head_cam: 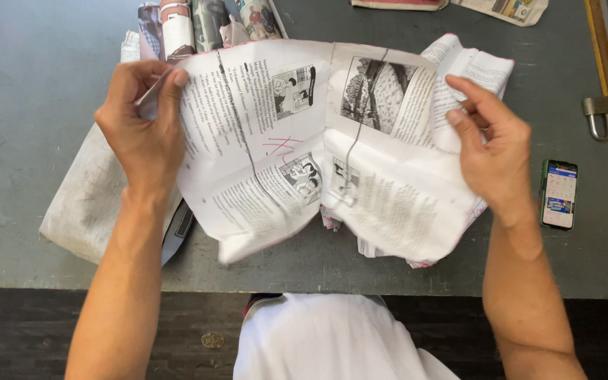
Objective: The person folds multiple newspaper sheets on a gray workbench, aligns edges, and rolls them into tight cylinders. The person then places the rolled newspapers into a gray fabric pouch and closes it. The person briefly handles a smartphone and an orange cable before the clip ends.
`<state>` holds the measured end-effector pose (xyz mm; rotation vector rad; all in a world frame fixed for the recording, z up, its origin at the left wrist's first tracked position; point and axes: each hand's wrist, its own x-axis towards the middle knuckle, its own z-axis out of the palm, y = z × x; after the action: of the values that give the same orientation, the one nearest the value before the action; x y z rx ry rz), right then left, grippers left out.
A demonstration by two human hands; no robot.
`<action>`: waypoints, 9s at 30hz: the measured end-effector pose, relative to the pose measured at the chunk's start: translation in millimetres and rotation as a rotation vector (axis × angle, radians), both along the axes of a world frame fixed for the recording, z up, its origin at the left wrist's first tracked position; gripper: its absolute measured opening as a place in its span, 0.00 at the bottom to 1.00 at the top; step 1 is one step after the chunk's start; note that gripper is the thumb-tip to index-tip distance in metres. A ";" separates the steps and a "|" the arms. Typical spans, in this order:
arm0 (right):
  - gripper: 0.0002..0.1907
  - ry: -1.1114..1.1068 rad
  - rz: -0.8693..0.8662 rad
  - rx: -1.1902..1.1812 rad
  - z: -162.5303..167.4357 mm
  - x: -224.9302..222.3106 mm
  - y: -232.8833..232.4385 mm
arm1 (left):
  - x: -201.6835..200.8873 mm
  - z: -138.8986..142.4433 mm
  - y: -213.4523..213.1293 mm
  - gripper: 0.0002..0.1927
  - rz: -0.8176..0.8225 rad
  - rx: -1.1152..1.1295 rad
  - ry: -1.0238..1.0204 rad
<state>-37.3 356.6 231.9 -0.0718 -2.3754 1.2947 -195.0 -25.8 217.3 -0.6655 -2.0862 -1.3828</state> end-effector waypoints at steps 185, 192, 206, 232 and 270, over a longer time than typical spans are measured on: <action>0.20 -0.224 0.052 0.030 -166.6 0.0 -154.1 | 111.9 -178.5 59.0 0.56 0.046 -0.034 -1.203; 0.39 -0.313 -0.244 0.299 -194.6 -29.7 -63.8 | 123.7 -181.7 85.3 0.62 0.150 -0.261 -1.067; 0.20 -0.480 -0.224 -0.369 -241.8 -60.7 -4.2 | 119.2 -227.7 62.7 0.23 0.073 0.078 -1.088; 0.18 -0.010 -0.475 -0.052 -234.1 -29.9 73.4 | 78.5 -229.9 140.8 0.24 -0.080 -0.035 -0.972; 0.54 -0.271 0.307 0.032 -131.1 -22.2 -97.3 | 108.7 -100.9 47.6 0.09 -0.174 0.168 -0.712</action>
<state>-59.4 259.4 100.8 0.1411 -2.7193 1.4623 -86.3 21.7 116.4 -0.3055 -2.4259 -2.0967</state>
